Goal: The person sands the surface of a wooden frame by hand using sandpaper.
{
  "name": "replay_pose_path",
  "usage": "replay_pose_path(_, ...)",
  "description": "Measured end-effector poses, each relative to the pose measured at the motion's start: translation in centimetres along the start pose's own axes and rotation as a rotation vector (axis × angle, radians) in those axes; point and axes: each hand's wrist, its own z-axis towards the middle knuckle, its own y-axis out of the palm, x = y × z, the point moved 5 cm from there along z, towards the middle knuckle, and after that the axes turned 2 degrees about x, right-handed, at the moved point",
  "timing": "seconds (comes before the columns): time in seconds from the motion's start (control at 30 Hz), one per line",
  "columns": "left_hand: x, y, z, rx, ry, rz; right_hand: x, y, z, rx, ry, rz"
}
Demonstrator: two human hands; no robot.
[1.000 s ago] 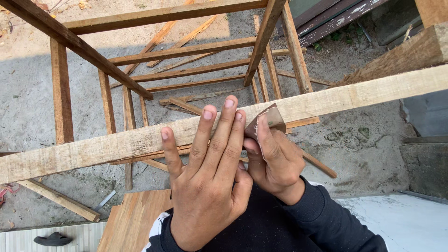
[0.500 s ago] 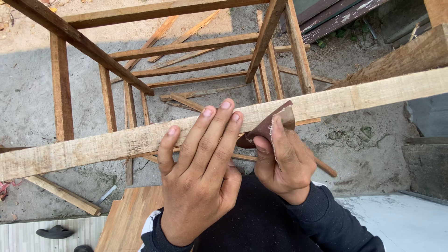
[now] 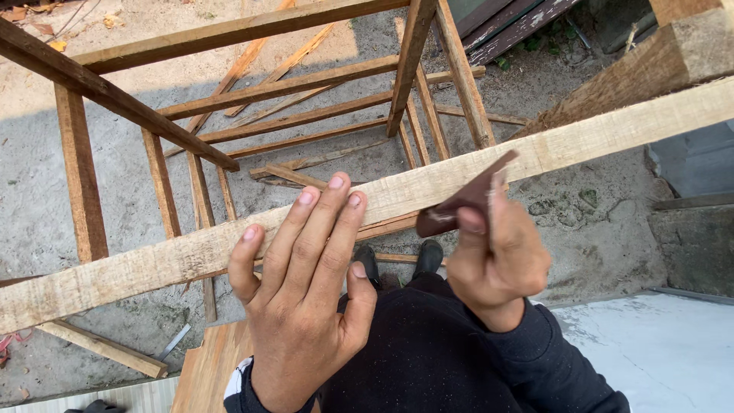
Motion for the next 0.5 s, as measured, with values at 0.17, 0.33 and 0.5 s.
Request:
replay_pose_path(0.17,1.6,-0.6,0.2,-0.009,0.025,-0.014,3.3,-2.6,0.4,0.181,0.239,-0.040)
replay_pose_path(0.33,4.1,0.8,1.5,-0.103,0.091,-0.028,-1.5,1.5,0.3,-0.092,0.025,-0.005)
replay_pose_path(0.5,3.8,1.9,2.2,-0.122,0.069,0.075,1.9,-0.2,-0.2,0.036,0.083,0.069)
